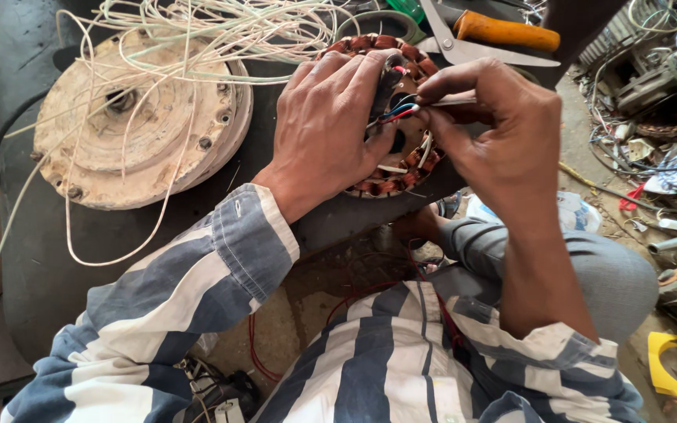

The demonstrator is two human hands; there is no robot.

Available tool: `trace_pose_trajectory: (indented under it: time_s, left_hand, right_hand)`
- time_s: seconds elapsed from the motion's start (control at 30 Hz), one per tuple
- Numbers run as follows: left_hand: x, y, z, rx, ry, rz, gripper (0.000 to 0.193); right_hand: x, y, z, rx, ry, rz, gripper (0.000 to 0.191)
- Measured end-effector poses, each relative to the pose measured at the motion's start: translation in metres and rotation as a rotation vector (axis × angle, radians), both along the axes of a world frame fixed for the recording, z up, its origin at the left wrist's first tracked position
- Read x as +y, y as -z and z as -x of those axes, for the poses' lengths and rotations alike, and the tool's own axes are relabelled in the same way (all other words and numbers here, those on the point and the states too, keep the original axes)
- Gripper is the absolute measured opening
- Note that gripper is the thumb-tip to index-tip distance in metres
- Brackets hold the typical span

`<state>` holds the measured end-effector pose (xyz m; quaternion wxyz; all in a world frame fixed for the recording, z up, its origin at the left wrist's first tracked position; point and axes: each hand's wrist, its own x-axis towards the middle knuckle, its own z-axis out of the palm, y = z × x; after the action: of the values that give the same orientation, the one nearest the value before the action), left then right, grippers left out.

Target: The person sits on the floor repairing a fan motor stator, stripping insulation from wire ends and twisting the wires together by hand. They use scissors to trim the wires and press the connected wires into the copper winding.

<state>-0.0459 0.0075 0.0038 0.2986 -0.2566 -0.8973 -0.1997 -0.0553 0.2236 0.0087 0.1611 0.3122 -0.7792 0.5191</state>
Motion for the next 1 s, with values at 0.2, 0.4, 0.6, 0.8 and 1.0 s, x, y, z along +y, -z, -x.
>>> trace_pose_trajectory:
  time_s: [0.2, 0.4, 0.6, 0.8, 1.0]
  left_hand:
    - [-0.003, 0.005, 0.000, 0.024, 0.004, 0.013, 0.060]
    - [-0.002, 0.007, 0.000, 0.026, -0.012, 0.015, 0.060]
    - [-0.002, 0.006, -0.002, 0.040, -0.016, 0.003, 0.060]
    - [-0.002, 0.007, -0.002, 0.046, -0.013, 0.009, 0.061]
    - [-0.002, 0.006, -0.003, 0.043, -0.017, 0.012, 0.060]
  right_hand:
    - [0.001, -0.018, -0.004, 0.074, 0.030, -0.124, 0.015]
    - [-0.003, -0.026, 0.001, 0.312, 0.025, -0.352, 0.014]
    - [-0.003, -0.024, -0.004, 0.469, 0.079, -0.444, 0.020]
    - [-0.005, -0.018, -0.010, 0.608, 0.215, -0.497, 0.016]
    - [-0.008, -0.012, -0.007, 0.617, 0.254, -0.548, 0.016]
